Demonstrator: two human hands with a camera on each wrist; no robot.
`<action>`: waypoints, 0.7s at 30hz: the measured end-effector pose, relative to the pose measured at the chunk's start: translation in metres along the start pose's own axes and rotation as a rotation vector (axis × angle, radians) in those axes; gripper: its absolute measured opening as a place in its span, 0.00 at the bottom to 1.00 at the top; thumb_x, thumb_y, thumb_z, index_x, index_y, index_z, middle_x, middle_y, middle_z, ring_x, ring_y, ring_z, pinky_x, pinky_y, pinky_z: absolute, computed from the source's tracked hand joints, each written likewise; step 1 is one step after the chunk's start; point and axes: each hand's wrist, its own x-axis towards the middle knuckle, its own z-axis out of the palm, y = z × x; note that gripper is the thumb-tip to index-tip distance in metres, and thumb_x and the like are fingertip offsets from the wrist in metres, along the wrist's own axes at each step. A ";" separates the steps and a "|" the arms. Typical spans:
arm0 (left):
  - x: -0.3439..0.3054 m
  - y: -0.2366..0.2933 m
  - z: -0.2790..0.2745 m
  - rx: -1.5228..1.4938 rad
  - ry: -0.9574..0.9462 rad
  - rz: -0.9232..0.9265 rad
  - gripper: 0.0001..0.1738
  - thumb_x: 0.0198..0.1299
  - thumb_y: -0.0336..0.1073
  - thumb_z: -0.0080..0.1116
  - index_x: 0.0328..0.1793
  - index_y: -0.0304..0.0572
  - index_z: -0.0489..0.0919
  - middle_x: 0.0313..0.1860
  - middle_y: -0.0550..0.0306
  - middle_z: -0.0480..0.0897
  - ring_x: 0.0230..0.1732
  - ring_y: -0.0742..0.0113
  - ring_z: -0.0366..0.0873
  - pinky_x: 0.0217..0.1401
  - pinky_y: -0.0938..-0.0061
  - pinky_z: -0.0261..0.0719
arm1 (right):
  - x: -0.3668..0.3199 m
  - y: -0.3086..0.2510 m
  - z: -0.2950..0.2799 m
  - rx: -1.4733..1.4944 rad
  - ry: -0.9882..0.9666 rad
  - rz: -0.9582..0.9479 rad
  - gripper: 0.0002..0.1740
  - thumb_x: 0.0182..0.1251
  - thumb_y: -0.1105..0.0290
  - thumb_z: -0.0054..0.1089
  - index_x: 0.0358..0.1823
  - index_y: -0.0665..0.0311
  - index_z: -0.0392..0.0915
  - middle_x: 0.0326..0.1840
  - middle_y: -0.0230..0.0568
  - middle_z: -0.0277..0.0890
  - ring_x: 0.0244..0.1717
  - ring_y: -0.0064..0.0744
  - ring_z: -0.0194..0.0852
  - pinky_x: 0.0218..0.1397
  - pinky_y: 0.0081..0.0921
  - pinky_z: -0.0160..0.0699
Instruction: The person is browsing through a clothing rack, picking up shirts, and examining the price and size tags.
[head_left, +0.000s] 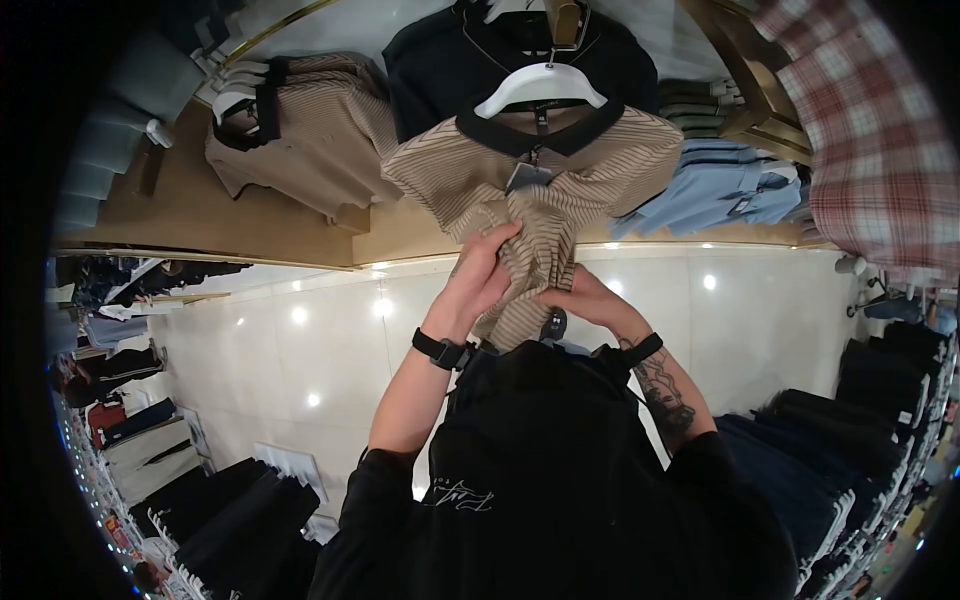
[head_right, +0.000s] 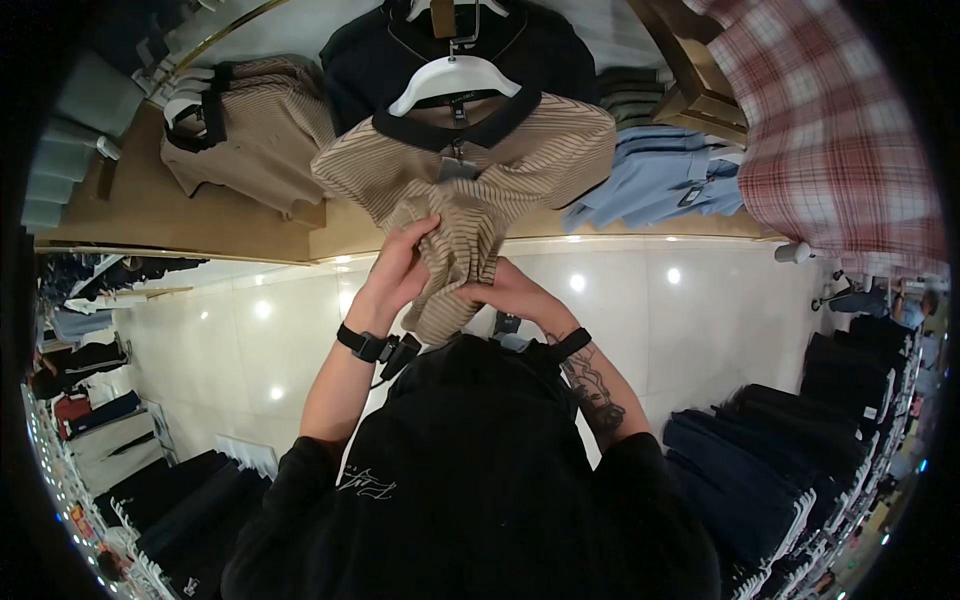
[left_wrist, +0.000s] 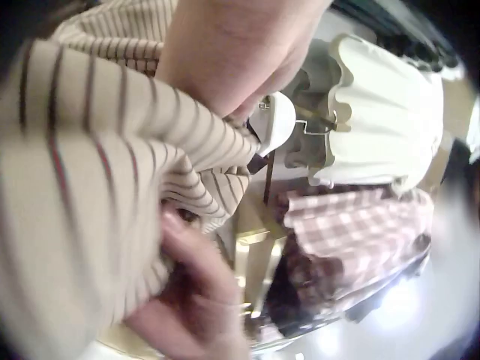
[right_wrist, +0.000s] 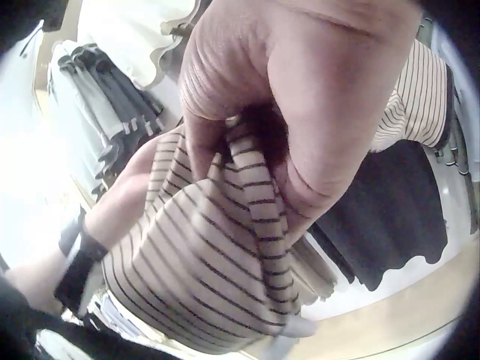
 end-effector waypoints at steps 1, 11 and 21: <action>-0.005 0.002 0.007 0.140 0.039 0.049 0.20 0.74 0.35 0.61 0.66 0.30 0.75 0.59 0.48 0.84 0.59 0.59 0.85 0.62 0.65 0.86 | 0.002 0.000 -0.002 0.028 0.018 0.054 0.29 0.77 0.67 0.65 0.72 0.74 0.69 0.63 0.41 0.81 0.63 0.31 0.79 0.69 0.29 0.77; -0.040 -0.016 -0.049 0.319 -0.052 -0.273 0.25 0.73 0.27 0.60 0.74 0.33 0.71 0.63 0.53 0.84 0.62 0.64 0.84 0.65 0.68 0.84 | 0.007 -0.020 -0.018 0.623 0.349 0.234 0.22 0.76 0.72 0.63 0.67 0.69 0.73 0.61 0.42 0.81 0.62 0.35 0.81 0.65 0.36 0.82; -0.040 0.011 -0.080 -0.156 0.097 -0.055 0.20 0.76 0.33 0.44 0.67 0.28 0.73 0.61 0.45 0.83 0.58 0.55 0.83 0.65 0.61 0.83 | -0.021 -0.030 -0.027 0.427 0.118 0.266 0.31 0.72 0.70 0.70 0.73 0.69 0.69 0.66 0.41 0.79 0.64 0.28 0.79 0.64 0.26 0.83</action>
